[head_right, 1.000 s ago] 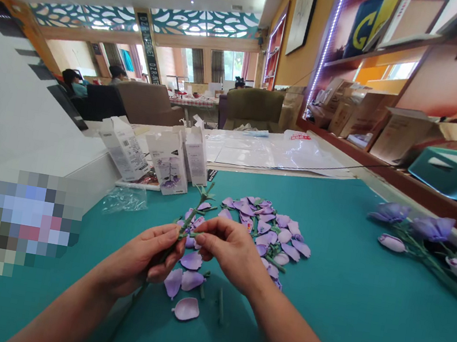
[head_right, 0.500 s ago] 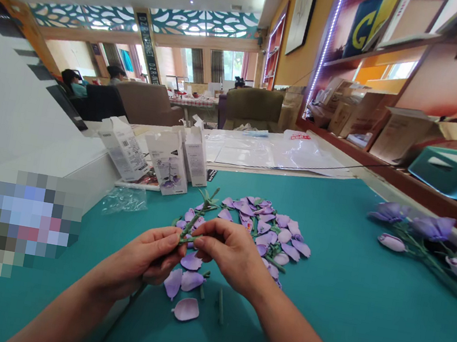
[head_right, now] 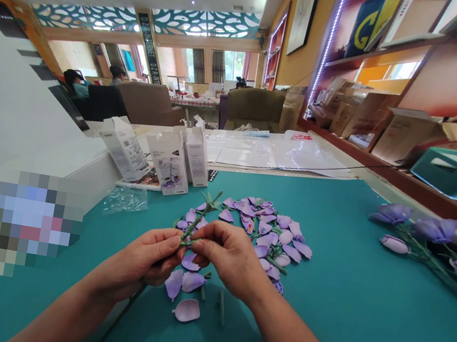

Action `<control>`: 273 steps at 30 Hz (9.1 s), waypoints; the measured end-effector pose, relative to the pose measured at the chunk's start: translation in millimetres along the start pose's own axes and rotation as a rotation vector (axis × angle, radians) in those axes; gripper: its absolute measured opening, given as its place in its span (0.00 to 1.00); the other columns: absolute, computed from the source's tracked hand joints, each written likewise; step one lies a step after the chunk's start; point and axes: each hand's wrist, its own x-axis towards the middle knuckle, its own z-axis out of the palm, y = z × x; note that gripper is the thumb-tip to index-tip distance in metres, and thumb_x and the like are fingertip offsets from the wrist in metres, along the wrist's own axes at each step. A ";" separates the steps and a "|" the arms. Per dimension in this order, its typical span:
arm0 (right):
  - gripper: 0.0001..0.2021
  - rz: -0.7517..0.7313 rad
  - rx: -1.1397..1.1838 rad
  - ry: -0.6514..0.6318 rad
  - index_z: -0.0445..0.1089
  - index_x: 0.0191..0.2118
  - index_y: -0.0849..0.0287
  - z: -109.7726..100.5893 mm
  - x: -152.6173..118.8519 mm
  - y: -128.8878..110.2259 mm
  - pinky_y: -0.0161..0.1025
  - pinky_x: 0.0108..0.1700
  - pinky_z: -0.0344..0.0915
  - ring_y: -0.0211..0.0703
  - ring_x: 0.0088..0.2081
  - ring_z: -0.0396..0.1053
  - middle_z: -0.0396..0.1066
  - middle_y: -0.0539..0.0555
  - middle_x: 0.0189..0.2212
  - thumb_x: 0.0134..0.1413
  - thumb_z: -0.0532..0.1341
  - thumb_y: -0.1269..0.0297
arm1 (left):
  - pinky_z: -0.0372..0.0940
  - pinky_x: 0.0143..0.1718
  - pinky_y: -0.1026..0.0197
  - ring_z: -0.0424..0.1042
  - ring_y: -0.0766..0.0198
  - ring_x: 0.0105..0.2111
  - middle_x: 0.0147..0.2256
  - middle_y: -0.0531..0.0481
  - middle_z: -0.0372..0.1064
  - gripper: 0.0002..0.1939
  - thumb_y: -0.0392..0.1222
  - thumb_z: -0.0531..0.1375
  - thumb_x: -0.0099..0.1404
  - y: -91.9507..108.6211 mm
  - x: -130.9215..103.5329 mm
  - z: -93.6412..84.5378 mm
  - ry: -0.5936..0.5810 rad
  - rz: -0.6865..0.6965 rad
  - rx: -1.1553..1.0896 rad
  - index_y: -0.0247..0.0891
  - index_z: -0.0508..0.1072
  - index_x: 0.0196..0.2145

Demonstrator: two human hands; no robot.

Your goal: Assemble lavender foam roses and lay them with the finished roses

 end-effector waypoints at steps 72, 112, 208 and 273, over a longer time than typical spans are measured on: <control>0.14 -0.053 -1.260 0.567 0.75 0.40 0.56 -103.7 23.4 9.6 0.39 0.39 0.63 0.46 0.38 0.72 0.77 0.54 0.37 0.55 0.53 0.68 | 0.56 0.28 0.61 0.60 0.63 0.26 0.24 0.57 0.57 0.16 0.56 0.49 0.63 20.8 -3.8 -38.5 0.485 0.206 0.929 0.41 0.60 0.28; 0.13 0.262 -1.461 0.503 0.78 0.41 0.54 -183.2 71.6 29.6 0.35 0.43 0.64 0.47 0.44 0.73 0.78 0.56 0.41 0.53 0.59 0.60 | 0.59 0.31 0.60 0.66 0.56 0.30 0.26 0.55 0.69 0.19 0.61 0.53 0.56 18.7 0.9 -32.3 0.647 0.163 0.893 0.45 0.72 0.35; 0.08 -0.413 -0.377 0.202 0.78 0.36 0.55 6.6 -4.8 11.0 0.42 0.37 0.72 0.46 0.35 0.74 0.77 0.54 0.33 0.48 0.66 0.66 | 0.53 0.31 0.61 0.59 0.64 0.28 0.27 0.54 0.59 0.13 0.47 0.48 0.67 12.7 -13.8 -12.6 0.207 0.343 0.927 0.40 0.60 0.27; 0.16 -0.104 -0.007 0.128 0.76 0.39 0.56 6.4 3.0 13.6 0.37 0.35 0.70 0.40 0.35 0.73 0.76 0.51 0.33 0.41 0.70 0.60 | 0.53 0.26 0.63 0.59 0.66 0.25 0.24 0.56 0.60 0.15 0.49 0.51 0.66 10.1 -10.4 -8.2 0.329 0.360 1.055 0.40 0.59 0.25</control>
